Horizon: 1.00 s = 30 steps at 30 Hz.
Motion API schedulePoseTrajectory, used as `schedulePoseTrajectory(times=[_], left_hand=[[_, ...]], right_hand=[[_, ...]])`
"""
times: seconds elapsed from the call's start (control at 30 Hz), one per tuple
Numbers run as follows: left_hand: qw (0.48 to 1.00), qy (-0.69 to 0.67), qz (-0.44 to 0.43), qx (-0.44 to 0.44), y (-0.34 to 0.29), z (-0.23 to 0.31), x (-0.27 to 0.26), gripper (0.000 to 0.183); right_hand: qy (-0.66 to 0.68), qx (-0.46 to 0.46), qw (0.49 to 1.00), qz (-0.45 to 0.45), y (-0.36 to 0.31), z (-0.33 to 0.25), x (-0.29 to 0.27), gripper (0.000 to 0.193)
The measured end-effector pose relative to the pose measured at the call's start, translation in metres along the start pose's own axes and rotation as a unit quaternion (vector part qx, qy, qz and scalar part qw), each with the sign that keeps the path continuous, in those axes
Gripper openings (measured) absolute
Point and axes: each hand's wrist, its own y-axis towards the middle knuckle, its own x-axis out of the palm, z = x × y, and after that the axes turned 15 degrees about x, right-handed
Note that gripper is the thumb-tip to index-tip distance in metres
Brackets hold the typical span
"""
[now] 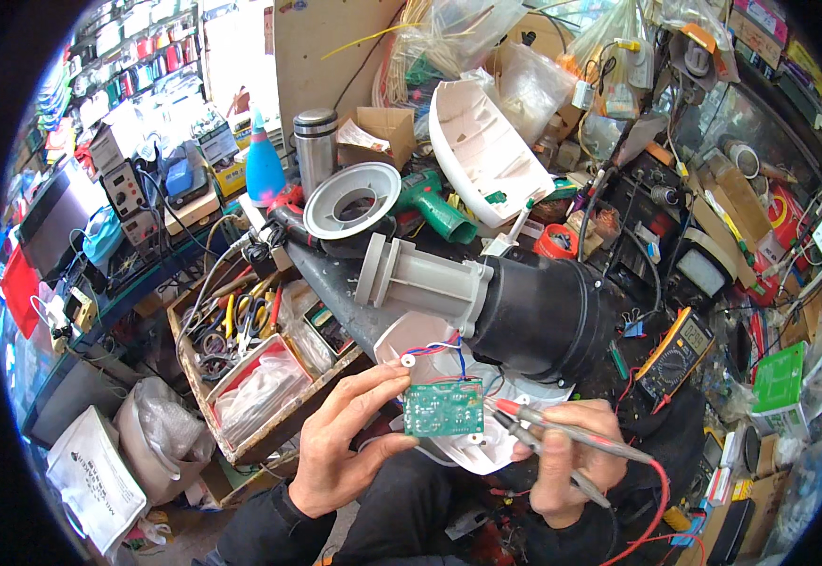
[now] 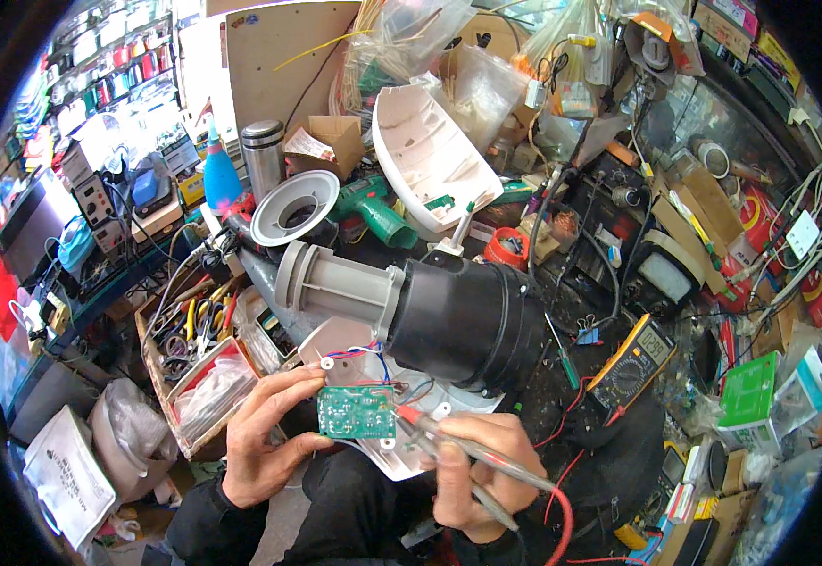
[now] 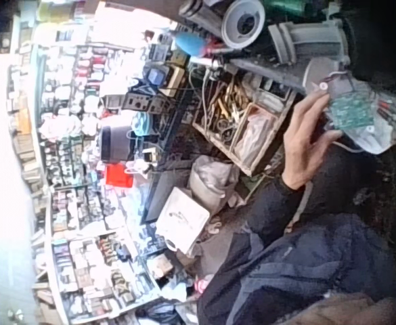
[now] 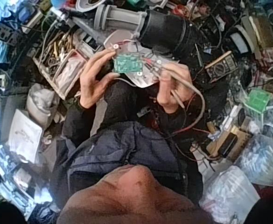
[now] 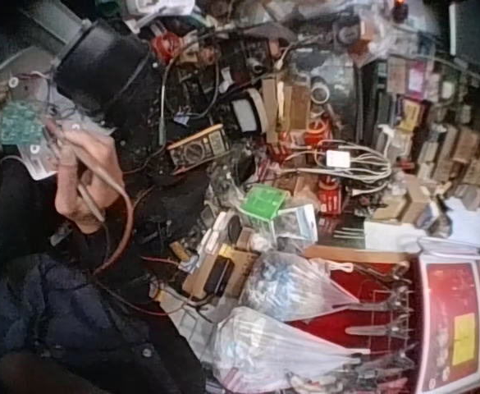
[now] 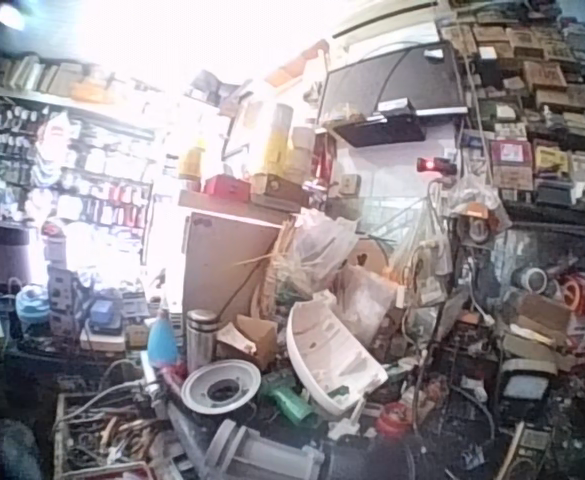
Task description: The person sits on the floor in a workshop and uses a multimeter to test a small green circuit board. They hold the board with one hand and apply the multimeter probes to various points on the board with the other hand.
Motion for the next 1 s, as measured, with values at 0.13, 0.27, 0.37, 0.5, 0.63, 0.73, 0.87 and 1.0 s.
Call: schedulePoseTrajectory(times=[0.13, 0.27, 0.37, 0.5, 0.63, 0.73, 0.87, 1.0], left_hand=[[1.000, -0.002, -0.004, -0.013, -0.0029, -0.0012, 0.0008, 0.067], [1.000, -0.006, -0.001, -0.011, -0.0049, -0.0028, 0.0022, 0.067], [1.000, -0.007, -0.003, -0.013, -0.0055, -0.0032, 0.0015, 0.066], [1.000, -0.008, -0.007, -0.017, -0.0054, -0.0031, 0.0017, 0.066], [1.000, -0.008, -0.008, -0.014, -0.0053, -0.0041, 0.0015, 0.066], [1.000, -0.015, -0.007, -0.022, -0.0067, -0.0036, 0.0012, 0.066], [0.999, -0.029, 0.003, -0.034, -0.0080, -0.0044, 0.0025, 0.068], [0.999, -0.032, 0.003, -0.031, -0.0086, -0.0050, 0.0019, 0.068]], right_hand=[[0.037, 0.012, 0.998, 0.041, 0.0019, -0.0006, 0.0001, 0.029], [0.011, 0.020, 0.999, 0.035, 0.0042, 0.0033, -0.0008, 0.029], [0.018, 0.019, 0.999, 0.038, 0.0036, 0.0048, 0.0004, 0.028], [0.006, 0.017, 0.999, 0.031, 0.0043, 0.0053, -0.0013, 0.027], [0.020, 0.024, 0.999, 0.018, 0.0037, 0.0065, -0.0010, 0.028], [0.017, 0.025, 0.999, 0.011, 0.0031, 0.0074, -0.0006, 0.028], [-0.001, 0.020, 1.000, 0.015, 0.0027, 0.0078, -0.0004, 0.028], [-0.001, 0.019, 1.000, 0.008, 0.0029, 0.0078, -0.0005, 0.028]])
